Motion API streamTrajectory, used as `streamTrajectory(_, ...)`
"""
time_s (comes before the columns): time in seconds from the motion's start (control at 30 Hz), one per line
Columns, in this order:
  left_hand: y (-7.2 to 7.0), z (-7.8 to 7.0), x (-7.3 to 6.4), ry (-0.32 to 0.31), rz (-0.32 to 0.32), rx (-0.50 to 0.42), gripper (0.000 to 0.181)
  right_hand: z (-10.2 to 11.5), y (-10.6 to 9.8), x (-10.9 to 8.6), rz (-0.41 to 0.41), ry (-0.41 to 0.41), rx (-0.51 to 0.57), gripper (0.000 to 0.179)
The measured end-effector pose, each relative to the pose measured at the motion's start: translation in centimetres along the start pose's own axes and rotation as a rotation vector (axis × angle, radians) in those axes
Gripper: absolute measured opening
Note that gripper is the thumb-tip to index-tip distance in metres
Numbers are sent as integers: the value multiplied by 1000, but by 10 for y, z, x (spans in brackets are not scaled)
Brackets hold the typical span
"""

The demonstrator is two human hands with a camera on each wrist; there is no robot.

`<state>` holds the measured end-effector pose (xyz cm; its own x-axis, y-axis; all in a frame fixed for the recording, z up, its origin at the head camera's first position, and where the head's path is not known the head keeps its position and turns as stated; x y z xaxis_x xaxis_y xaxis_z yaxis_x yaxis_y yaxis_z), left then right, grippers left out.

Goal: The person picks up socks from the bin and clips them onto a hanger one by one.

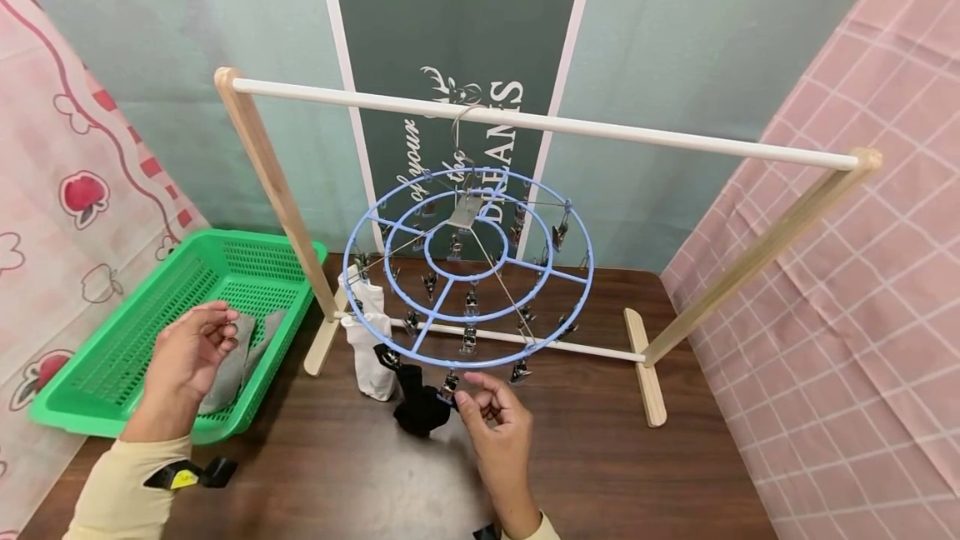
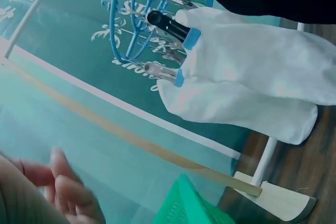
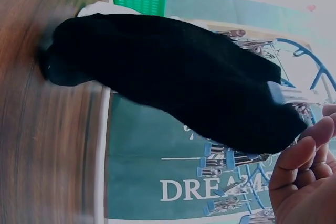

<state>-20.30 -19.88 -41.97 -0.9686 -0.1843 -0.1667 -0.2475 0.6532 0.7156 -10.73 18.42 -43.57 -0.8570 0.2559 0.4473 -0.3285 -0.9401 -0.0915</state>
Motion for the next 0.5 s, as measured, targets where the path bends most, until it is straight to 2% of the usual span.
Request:
streamTrajectory(0.13, -16, -5, 6, -121, -198, -40, 16, 8, -5, 0, -36, -79, 30, 16)
streamTrajectory(0.23, -26, -8, 9, -199, -287, -6, 17, 13, -13, 1, -115, -148, 90, 13)
streamTrajectory(0.37, -35, -10, 16, -259, -327, 43, 12, 16, -31, 1, -329, -218, 166, 6)
streamTrajectory(0.43, -38, -12, 20, -288, -326, 78, 27, 15, -42, 1, -450, -226, 169, 3)
streamTrajectory(0.5, -40, -13, 26, -309, -286, 143, 50, 12, -51, 2, -545, -222, 170, 4)
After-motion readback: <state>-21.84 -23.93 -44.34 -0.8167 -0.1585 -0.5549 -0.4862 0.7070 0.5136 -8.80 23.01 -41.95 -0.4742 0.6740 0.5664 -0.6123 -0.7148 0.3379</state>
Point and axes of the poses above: each hand's wrist, its own x-axis towards the middle knuckle, its own y-axis out of the palm, z = x × y, the point moved 6 cm from there along x, towards the middle knuckle, and after that the axes turned 11 degrees about -x, right-handed, at the moved point
